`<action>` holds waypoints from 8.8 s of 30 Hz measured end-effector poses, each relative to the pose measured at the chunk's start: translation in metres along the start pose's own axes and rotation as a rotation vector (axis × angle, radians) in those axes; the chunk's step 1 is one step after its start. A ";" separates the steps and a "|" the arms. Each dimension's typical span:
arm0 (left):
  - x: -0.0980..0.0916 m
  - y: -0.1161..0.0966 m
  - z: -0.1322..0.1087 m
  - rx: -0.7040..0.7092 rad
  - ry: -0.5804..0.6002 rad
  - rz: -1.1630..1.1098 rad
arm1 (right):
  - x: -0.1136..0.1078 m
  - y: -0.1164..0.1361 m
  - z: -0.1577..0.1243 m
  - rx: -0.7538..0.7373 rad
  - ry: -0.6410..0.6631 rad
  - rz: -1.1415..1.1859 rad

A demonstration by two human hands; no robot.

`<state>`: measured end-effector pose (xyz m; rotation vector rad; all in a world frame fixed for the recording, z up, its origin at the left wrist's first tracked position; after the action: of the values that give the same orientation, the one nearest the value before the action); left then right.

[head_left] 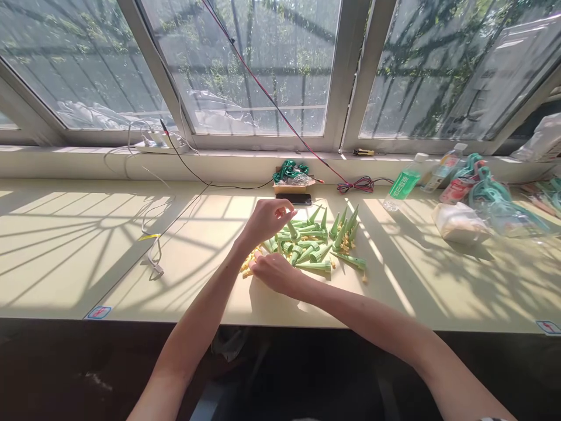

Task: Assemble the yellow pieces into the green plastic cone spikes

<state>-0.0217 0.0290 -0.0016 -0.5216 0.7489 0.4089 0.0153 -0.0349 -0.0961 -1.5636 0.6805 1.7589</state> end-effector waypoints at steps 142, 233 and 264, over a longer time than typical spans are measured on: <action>0.014 -0.032 0.042 -0.028 0.568 -0.549 | -0.022 -0.130 -0.101 0.113 -1.069 0.596; 0.006 -0.024 0.040 -0.199 0.243 -0.717 | -0.108 -0.162 -0.064 0.333 -0.152 1.151; 0.000 -0.037 0.042 -0.167 0.164 -0.696 | -0.119 -0.162 -0.069 0.326 -0.238 1.092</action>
<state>0.0201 0.0237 0.0354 -0.9381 0.6443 -0.2252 0.1901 -0.0017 0.0209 -0.7242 1.8004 2.3246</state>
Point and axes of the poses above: each hand's wrist, its own z-axis towards the middle knuckle, its own x-axis out of the palm, y = z × x, the point moved 3 cm from there along z, towards the middle knuckle, and after that the axes turned 10 degrees about x, right-handed, at the moved point
